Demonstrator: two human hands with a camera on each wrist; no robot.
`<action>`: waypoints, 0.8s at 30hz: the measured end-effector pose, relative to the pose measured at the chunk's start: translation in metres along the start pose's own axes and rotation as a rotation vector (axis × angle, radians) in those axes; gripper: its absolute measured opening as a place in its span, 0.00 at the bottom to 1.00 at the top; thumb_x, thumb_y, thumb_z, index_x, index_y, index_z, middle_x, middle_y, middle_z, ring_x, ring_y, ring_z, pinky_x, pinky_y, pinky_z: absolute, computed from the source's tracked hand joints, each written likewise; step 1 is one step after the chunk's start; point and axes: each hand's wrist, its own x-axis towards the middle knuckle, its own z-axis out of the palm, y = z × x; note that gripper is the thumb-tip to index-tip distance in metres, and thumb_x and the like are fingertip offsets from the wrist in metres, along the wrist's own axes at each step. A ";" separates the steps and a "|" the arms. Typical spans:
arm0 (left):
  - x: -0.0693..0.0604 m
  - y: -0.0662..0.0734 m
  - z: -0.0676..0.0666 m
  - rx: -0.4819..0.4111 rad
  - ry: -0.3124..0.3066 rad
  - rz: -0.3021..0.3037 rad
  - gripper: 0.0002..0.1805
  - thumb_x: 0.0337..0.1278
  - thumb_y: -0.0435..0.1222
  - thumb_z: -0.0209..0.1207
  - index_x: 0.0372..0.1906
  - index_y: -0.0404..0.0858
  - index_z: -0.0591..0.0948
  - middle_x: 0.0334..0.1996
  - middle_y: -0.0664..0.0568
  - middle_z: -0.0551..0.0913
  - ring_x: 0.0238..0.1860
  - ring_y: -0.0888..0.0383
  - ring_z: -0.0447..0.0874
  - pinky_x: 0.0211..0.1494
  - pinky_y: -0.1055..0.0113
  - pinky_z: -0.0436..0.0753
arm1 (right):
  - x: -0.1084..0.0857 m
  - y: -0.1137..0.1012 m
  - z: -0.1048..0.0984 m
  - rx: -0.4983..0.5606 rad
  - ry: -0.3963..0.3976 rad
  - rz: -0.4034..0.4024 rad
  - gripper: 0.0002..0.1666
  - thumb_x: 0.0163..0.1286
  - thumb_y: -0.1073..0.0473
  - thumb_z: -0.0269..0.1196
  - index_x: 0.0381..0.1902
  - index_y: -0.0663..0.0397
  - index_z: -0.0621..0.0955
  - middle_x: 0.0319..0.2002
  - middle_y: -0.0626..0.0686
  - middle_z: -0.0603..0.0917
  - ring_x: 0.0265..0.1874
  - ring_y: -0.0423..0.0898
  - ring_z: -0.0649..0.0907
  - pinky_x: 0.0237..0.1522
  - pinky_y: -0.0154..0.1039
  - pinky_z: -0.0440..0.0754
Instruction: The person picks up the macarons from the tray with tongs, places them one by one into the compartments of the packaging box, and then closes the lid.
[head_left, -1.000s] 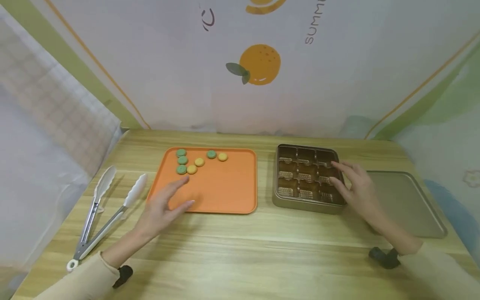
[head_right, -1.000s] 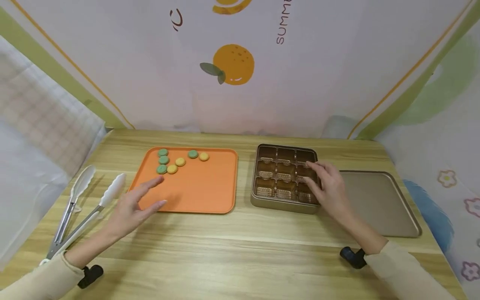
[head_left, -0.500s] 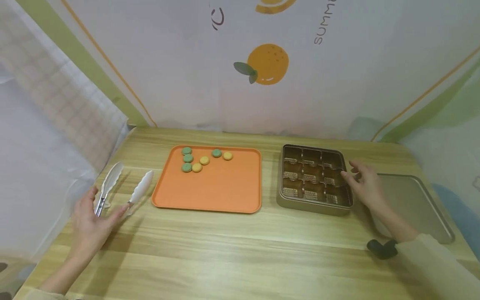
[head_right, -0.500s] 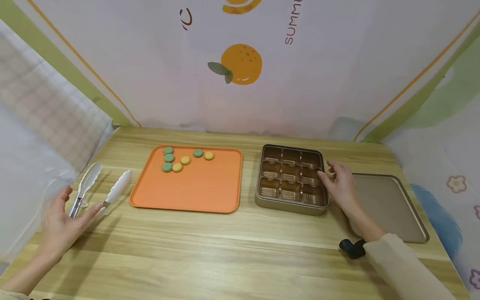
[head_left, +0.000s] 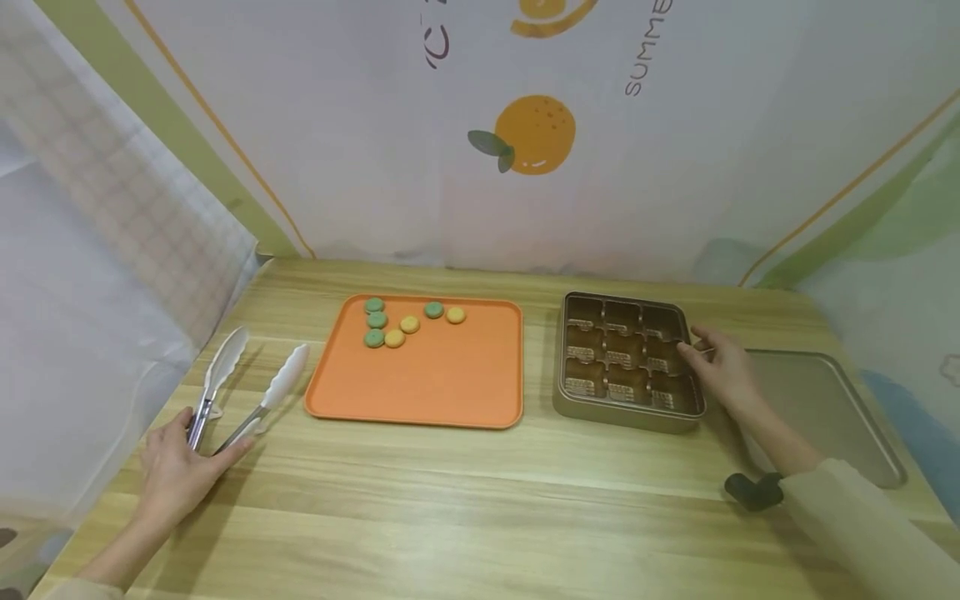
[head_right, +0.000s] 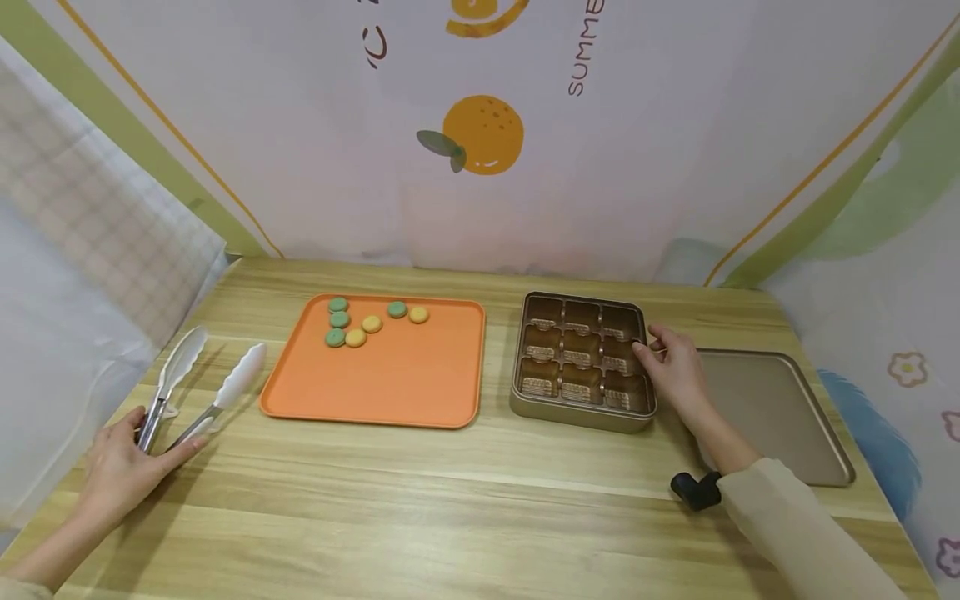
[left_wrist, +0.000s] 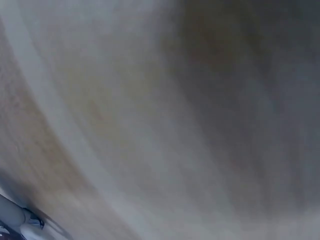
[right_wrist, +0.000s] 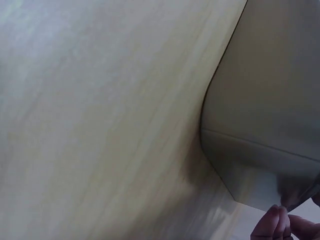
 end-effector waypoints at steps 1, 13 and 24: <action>0.001 0.001 0.000 -0.005 -0.005 -0.007 0.44 0.46 0.48 0.68 0.56 0.18 0.63 0.41 0.26 0.66 0.48 0.30 0.58 0.40 0.44 0.59 | 0.000 0.000 0.000 0.003 -0.003 0.005 0.31 0.72 0.56 0.53 0.59 0.81 0.66 0.40 0.72 0.77 0.37 0.62 0.79 0.27 0.25 0.72; 0.010 0.000 0.009 -0.034 0.024 -0.025 0.51 0.42 0.47 0.70 0.61 0.16 0.59 0.49 0.21 0.64 0.55 0.25 0.53 0.52 0.36 0.53 | -0.001 0.006 -0.001 -0.004 -0.044 0.038 0.29 0.74 0.56 0.51 0.61 0.78 0.65 0.38 0.65 0.77 0.37 0.55 0.78 0.28 0.29 0.72; 0.012 0.004 0.008 -0.064 -0.004 -0.057 0.47 0.45 0.48 0.69 0.60 0.19 0.62 0.46 0.26 0.64 0.53 0.30 0.54 0.49 0.40 0.57 | 0.001 0.006 0.001 0.032 -0.040 0.044 0.28 0.73 0.59 0.51 0.60 0.79 0.66 0.36 0.62 0.77 0.32 0.40 0.73 0.29 0.29 0.72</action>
